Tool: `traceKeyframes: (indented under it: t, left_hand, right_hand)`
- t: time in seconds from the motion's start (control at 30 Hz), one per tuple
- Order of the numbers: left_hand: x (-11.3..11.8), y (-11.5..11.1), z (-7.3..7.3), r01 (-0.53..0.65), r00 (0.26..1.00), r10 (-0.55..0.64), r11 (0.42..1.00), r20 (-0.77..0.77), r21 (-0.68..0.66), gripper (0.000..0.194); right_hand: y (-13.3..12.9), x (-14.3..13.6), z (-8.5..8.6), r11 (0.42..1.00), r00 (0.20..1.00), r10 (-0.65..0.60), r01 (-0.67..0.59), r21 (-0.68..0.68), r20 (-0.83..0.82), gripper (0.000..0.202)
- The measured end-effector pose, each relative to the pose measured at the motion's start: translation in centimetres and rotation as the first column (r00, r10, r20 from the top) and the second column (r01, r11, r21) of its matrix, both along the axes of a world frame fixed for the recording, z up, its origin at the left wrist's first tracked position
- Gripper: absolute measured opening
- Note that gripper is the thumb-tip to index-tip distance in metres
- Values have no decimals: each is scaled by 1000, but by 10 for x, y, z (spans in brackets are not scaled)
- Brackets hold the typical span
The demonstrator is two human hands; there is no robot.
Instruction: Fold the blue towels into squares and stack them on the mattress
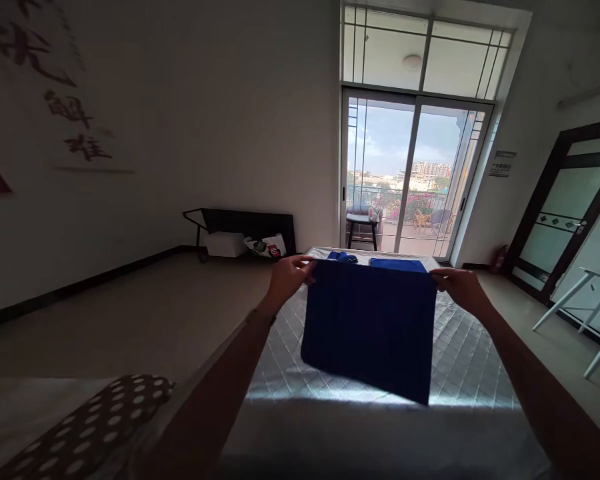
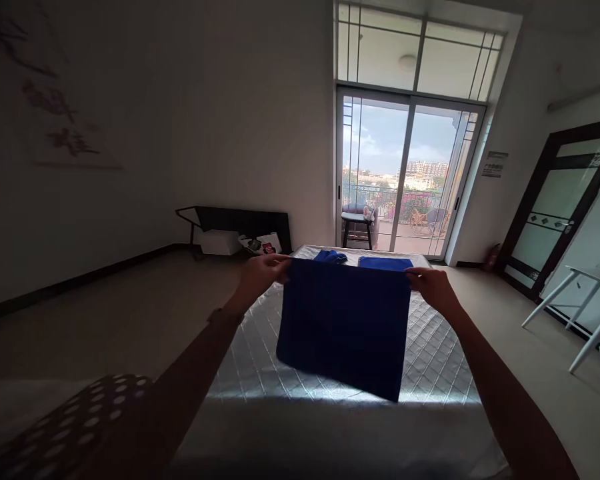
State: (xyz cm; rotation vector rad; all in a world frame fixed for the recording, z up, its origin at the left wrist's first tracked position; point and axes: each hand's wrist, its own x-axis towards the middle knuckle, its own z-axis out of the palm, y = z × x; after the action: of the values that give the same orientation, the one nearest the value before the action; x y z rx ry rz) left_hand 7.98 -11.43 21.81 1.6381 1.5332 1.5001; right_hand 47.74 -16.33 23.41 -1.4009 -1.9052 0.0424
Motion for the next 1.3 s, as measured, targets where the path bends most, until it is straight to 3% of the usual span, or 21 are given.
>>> traceKeyframes:
  t: [0.1,0.17,0.23,0.33,0.4,0.47,0.53,0.6,0.73,0.83,0.93,1.1,1.3]
  left_hand:
    - [3,12,4,55,970,-71,996,233,75,38]
    - [1,9,-6,78,945,-109,990,308,114,37]
    - [-3,1,-30,100,929,-130,989,345,105,37]
    - [-8,-17,-89,131,905,-103,991,412,-41,40]
    - [-9,-29,-131,96,943,-15,969,333,-229,36]
    - [-7,-40,-164,39,993,6,931,121,-364,26]
    - [-5,-48,-183,-33,993,-20,907,-121,-419,17]
    - [-2,-55,-189,-105,951,-33,899,-306,-424,16]
    - [3,-69,-181,-182,849,-71,892,-524,-414,22]
    - [6,-81,-175,-220,783,-133,854,-607,-471,23]
    - [6,-91,-171,-243,741,-199,811,-641,-532,22]
    - [1,-98,-170,-197,714,-289,791,-638,-579,21]
    - [-7,-110,-170,-130,697,-311,832,-646,-540,20]
  right_hand:
    - [14,-5,4,995,998,-38,43,95,-50,26]
    - [11,-5,-5,983,996,-13,28,182,-87,28]
    - [2,-3,-28,973,992,43,-15,232,-119,31]
    - [-16,-2,-88,979,973,136,-104,174,-184,36]
    - [-26,-3,-136,986,961,167,-155,68,-222,37]
    - [-34,-4,-180,983,962,163,-178,-51,-220,37]
    - [-38,-5,-212,974,972,149,-176,-144,-181,33]
    - [-42,-4,-227,969,982,145,-166,-181,-123,28]
    - [-50,0,-226,971,988,151,-151,-187,-16,26]
    - [-58,2,-220,959,985,169,-155,-236,41,28]
    - [-66,1,-215,937,979,188,-153,-313,85,32]
    - [-76,-7,-200,903,976,175,-106,-416,132,39]
    - [-79,-13,-174,829,953,266,-151,-539,142,28]
